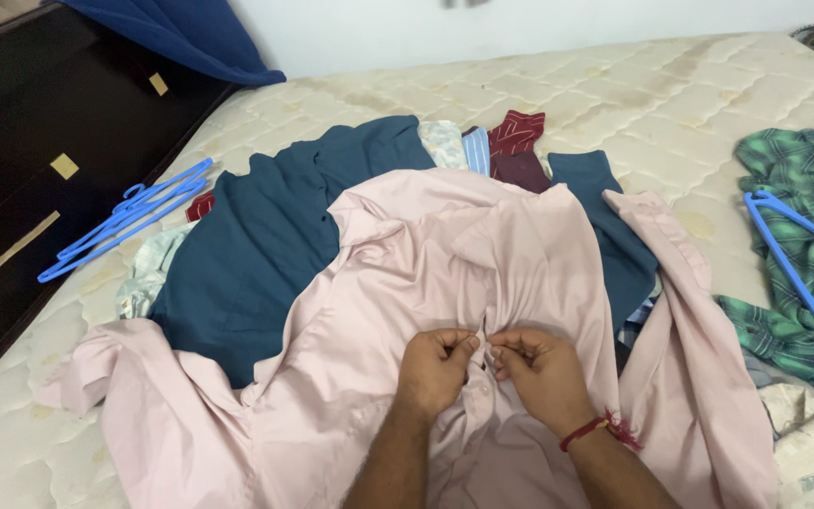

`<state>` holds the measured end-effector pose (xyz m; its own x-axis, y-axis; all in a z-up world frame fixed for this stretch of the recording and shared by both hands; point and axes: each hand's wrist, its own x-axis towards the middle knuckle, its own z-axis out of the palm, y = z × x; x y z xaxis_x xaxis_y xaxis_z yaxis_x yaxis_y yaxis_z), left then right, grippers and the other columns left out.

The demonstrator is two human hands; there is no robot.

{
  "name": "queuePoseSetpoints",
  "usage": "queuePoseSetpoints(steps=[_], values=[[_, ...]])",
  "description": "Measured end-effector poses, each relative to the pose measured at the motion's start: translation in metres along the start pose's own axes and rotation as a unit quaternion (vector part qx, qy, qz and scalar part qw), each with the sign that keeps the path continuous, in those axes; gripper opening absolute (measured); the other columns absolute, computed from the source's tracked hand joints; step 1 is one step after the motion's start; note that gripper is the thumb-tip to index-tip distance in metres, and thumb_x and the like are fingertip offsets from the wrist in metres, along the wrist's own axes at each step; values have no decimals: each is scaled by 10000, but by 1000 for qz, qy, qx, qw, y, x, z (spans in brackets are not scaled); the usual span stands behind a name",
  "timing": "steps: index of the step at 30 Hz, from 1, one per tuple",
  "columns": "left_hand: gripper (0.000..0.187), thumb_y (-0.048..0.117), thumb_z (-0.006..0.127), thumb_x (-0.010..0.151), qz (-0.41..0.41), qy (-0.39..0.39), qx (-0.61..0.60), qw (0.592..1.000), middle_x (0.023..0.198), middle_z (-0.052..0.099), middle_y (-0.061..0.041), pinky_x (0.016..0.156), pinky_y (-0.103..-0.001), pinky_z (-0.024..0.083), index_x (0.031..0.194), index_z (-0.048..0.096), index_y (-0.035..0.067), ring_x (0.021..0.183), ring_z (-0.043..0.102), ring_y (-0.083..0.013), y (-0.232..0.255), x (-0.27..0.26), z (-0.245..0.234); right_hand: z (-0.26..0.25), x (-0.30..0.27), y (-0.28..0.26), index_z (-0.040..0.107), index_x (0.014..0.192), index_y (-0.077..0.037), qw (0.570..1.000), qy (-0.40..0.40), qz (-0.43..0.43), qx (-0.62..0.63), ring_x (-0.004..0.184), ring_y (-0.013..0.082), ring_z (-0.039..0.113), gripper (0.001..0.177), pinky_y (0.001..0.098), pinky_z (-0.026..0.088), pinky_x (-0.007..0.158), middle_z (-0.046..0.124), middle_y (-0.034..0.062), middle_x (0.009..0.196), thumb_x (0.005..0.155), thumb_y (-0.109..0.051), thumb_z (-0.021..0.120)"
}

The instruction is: The person places a pink shirt on a blue hanger, buttons it up, and smooths it out. Then the person picks up a green plaid shirt and places it on another hanger.

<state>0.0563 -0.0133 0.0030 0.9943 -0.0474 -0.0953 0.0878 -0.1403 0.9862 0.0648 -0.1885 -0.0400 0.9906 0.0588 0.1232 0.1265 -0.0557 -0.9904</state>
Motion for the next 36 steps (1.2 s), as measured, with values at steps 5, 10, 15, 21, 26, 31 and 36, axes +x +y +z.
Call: queuePoseSetpoints(steps=[5, 10, 15, 21, 26, 31, 36], values=[[194, 152, 678, 962, 6, 5, -8, 1000, 623, 645, 5, 495, -249, 442, 970, 785, -10, 508, 520, -56, -1, 0, 2, 4, -1, -5, 750, 1049, 51, 999, 11, 12, 38, 695, 116, 705, 165, 258, 603, 650, 773, 79, 835, 902, 23, 681], [153, 110, 702, 926, 2, -15, -25, 1000, 675, 690, 6, 512, -233, 462, 971, 785, -11, 532, 552, -53, -7, 5, 1, 5, -6, -20, 770, 1013, 43, 1000, -4, 2, 14, 727, 89, 717, 154, 237, 594, 650, 793, 67, 848, 873, 13, 713], [96, 64, 747, 865, 7, -33, -33, 999, 728, 735, 18, 554, -214, 515, 911, 766, -18, 586, 619, -38, -7, 7, -2, 5, -13, -38, 786, 958, 15, 994, 11, -29, -109, 676, 66, 699, 151, 224, 553, 610, 798, 49, 793, 813, 1, 747], [163, 107, 718, 914, 32, -5, -21, 999, 642, 648, 1, 513, -235, 460, 811, 712, -18, 532, 540, -55, -9, 6, 3, 7, -18, -50, 790, 915, -14, 979, 55, -98, -173, 609, 81, 613, 138, 232, 492, 548, 687, 42, 769, 781, 14, 767], [173, 133, 678, 946, 15, -19, -22, 999, 631, 641, 9, 506, -245, 452, 854, 735, -2, 520, 536, -59, -6, 6, -1, 6, -19, -47, 742, 882, -1, 974, 26, -191, -122, 655, 56, 602, 108, 201, 483, 579, 694, 9, 923, 780, 34, 748], [178, 143, 658, 964, 6, -29, -15, 999, 618, 622, 14, 491, -256, 429, 909, 756, 5, 508, 511, -66, -4, 5, -2, 10, -18, -37, 786, 916, -8, 984, 42, -124, -124, 589, 58, 562, 126, 216, 453, 528, 689, 14, 717, 790, 0, 789], [199, 150, 651, 970, 20, -19, 18, 999, 614, 626, 17, 502, -259, 440, 941, 775, -3, 513, 508, -62, -5, 3, -3, 7, -16, -34, 790, 940, -14, 990, 36, -101, -97, 608, 33, 602, 133, 206, 481, 536, 716, -2, 735, 810, -3, 768]])
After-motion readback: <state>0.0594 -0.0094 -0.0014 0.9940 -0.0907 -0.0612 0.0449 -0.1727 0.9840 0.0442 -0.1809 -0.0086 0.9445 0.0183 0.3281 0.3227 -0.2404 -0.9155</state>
